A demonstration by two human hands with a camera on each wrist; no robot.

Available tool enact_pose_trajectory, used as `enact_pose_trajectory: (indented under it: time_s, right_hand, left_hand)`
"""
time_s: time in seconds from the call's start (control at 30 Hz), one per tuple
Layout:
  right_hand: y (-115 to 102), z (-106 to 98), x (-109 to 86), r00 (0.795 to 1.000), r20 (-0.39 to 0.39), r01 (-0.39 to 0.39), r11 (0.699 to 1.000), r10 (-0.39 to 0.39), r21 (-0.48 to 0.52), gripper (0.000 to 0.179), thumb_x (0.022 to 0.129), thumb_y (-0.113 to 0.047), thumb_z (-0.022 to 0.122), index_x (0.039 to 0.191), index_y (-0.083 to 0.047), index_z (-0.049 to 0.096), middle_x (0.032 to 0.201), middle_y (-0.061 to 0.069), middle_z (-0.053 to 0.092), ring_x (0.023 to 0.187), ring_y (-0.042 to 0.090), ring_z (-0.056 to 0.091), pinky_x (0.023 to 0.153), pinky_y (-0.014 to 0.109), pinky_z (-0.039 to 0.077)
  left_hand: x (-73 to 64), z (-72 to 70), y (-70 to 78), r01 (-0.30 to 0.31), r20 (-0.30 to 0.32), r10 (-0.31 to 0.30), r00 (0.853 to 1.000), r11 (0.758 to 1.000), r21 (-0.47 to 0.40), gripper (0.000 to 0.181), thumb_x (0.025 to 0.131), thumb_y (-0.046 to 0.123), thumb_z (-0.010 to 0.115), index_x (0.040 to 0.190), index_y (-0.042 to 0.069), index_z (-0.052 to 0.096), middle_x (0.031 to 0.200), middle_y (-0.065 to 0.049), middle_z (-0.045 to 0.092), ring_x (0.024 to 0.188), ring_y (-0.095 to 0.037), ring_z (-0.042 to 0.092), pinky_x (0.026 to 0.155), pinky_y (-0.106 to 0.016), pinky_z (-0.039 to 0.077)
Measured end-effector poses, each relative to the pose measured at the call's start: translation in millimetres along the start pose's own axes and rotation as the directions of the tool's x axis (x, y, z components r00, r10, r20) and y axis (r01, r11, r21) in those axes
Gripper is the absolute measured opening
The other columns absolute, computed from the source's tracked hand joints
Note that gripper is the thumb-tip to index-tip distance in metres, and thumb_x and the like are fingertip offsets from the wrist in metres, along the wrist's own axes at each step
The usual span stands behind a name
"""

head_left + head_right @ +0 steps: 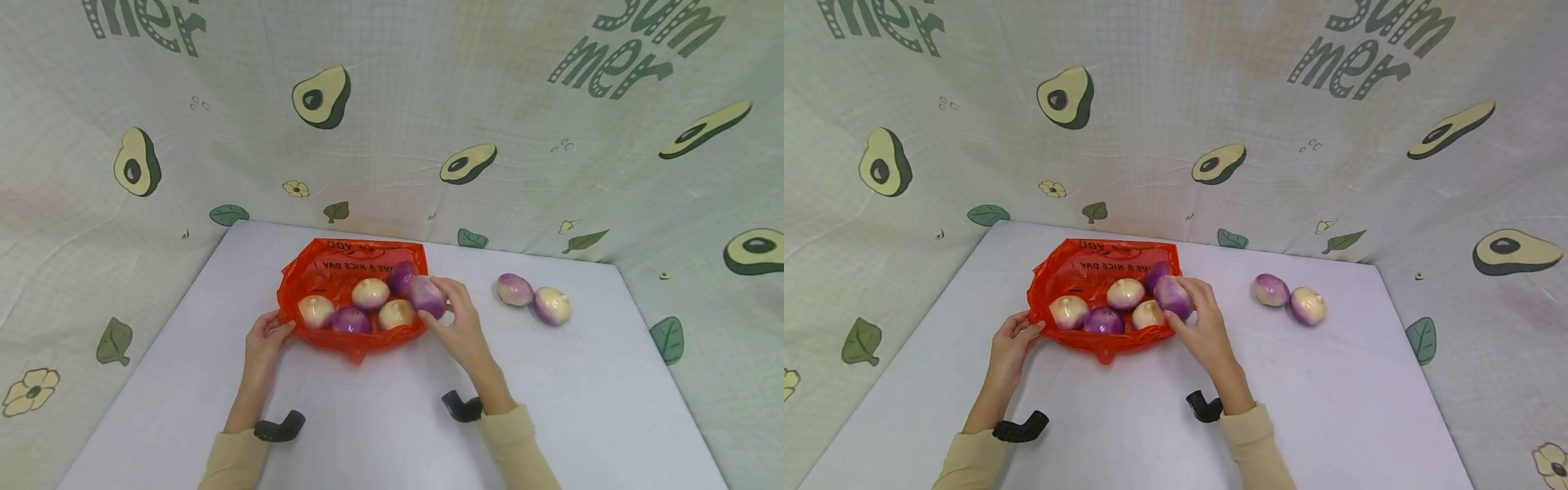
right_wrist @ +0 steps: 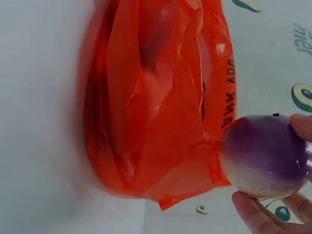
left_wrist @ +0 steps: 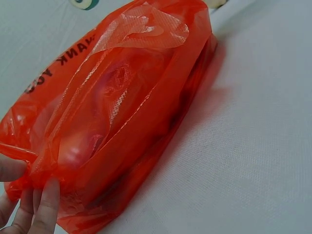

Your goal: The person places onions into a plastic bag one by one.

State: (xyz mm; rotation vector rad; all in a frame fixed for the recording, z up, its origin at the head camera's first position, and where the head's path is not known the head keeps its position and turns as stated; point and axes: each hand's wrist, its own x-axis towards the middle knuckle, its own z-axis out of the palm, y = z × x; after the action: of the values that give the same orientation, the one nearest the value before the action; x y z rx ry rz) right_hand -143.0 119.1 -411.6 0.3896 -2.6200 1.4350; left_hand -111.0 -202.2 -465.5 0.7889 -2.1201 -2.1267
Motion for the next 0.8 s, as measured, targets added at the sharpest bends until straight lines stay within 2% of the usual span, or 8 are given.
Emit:
enact_pose_trajectory:
  time_s: [0.33, 0.53, 0.8]
  right_hand:
    - [-8, 15, 9.7, 0.993, 0.071, 0.099, 0.995, -0.097, -0.016, 0.056, 0.084, -0.029, 0.067, 0.135, -0.024, 0.044, 0.136, 0.003, 0.042, 0.125, 0.022, 0.043, 0.096, 0.047, 0.047]
    - [-12, 28, 14.5, 0.982, 0.107, 0.162, 0.986, -0.156, -0.049, 0.054, 0.083, -0.021, 0.068, 0.133, -0.022, 0.048, 0.134, 0.004, 0.044, 0.126, 0.024, 0.043, 0.097, 0.05, 0.045]
    - [-20, 45, 18.8, 0.97, 0.173, 0.187, 0.979, -0.171, -0.083, 0.053, 0.082, -0.018, 0.069, 0.131, -0.022, 0.05, 0.134, 0.002, 0.045, 0.125, 0.026, 0.043, 0.093, 0.051, 0.049]
  left_hand:
    - [-0.1, -0.7, -0.9, 0.005, -0.007, -0.005, 1.0, 1.0, -0.007, 0.044, 0.09, 0.021, 0.06, 0.129, 0.008, 0.045, 0.101, 0.003, 0.053, 0.086, -0.003, 0.057, 0.091, -0.026, 0.051]
    - [-0.4, -0.9, -0.3, 0.004, -0.006, -0.005, 1.0, 1.0, -0.014, 0.044, 0.09, 0.021, 0.06, 0.129, 0.008, 0.045, 0.103, 0.003, 0.053, 0.087, -0.003, 0.057, 0.091, -0.026, 0.051]
    - [-1.5, -0.6, 0.6, 0.005, -0.007, -0.005, 1.0, 1.0, -0.002, 0.043, 0.091, 0.021, 0.06, 0.129, 0.008, 0.044, 0.103, 0.003, 0.053, 0.086, -0.002, 0.058, 0.091, -0.027, 0.051]
